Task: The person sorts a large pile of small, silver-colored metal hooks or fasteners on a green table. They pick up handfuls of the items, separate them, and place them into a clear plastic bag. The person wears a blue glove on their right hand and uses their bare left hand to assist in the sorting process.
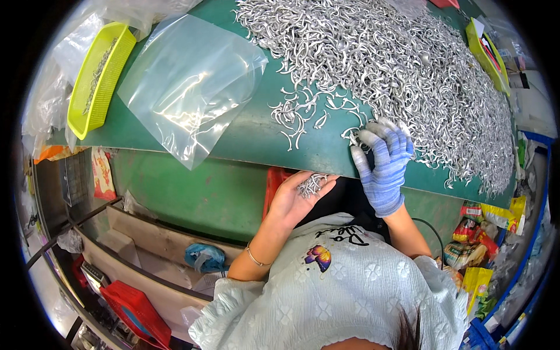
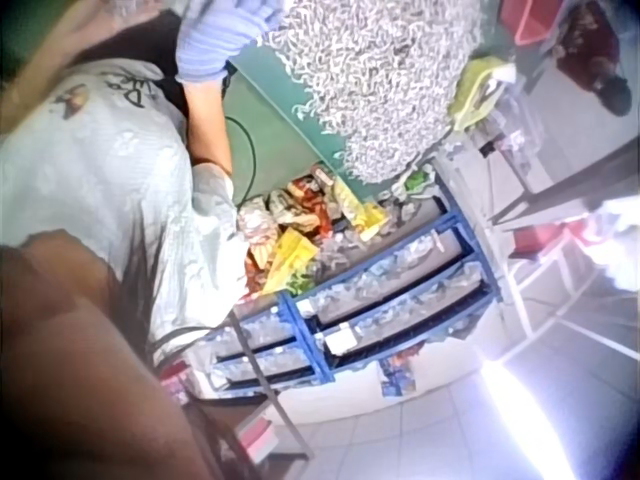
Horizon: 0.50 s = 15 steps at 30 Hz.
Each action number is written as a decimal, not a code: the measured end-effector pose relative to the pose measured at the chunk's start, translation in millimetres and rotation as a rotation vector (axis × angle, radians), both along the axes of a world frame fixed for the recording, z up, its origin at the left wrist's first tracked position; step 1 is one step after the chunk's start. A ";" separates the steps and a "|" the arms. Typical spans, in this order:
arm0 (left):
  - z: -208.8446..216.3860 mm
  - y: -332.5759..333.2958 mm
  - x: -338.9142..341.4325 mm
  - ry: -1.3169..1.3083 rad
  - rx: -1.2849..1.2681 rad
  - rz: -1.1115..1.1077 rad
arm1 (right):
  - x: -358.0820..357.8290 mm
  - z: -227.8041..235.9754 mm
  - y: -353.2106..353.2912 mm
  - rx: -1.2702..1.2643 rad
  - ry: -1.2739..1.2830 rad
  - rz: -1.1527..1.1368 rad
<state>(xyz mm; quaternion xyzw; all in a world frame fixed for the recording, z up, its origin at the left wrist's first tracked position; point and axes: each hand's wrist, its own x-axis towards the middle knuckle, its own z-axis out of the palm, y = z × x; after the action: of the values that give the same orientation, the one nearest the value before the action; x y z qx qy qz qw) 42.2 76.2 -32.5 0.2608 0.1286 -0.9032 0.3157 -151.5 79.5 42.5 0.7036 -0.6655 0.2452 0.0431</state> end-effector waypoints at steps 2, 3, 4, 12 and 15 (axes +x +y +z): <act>0.1 0.0 -0.1 -0.008 -0.002 -0.003 | -1.2 1.5 3.6 -0.004 0.024 -0.020; 0.1 0.1 0.0 -0.013 0.001 -0.005 | -2.8 3.2 4.7 -0.004 0.058 -0.036; 0.0 0.2 0.3 -0.018 0.004 -0.006 | -4.5 4.7 5.3 -0.004 0.092 -0.052; 2.9 0.5 0.6 -0.019 0.009 -0.015 | 3.0 1.7 -3.1 0.028 0.059 -0.015; 2.6 1.6 1.8 -0.013 -0.007 -0.010 | -1.2 4.4 -5.1 0.002 0.074 0.006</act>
<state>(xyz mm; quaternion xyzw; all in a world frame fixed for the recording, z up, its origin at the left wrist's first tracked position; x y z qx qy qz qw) 44.0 77.8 -29.9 0.2664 0.1219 -0.9035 0.3128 -152.6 74.4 46.8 0.7141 -0.6617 0.2185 0.0664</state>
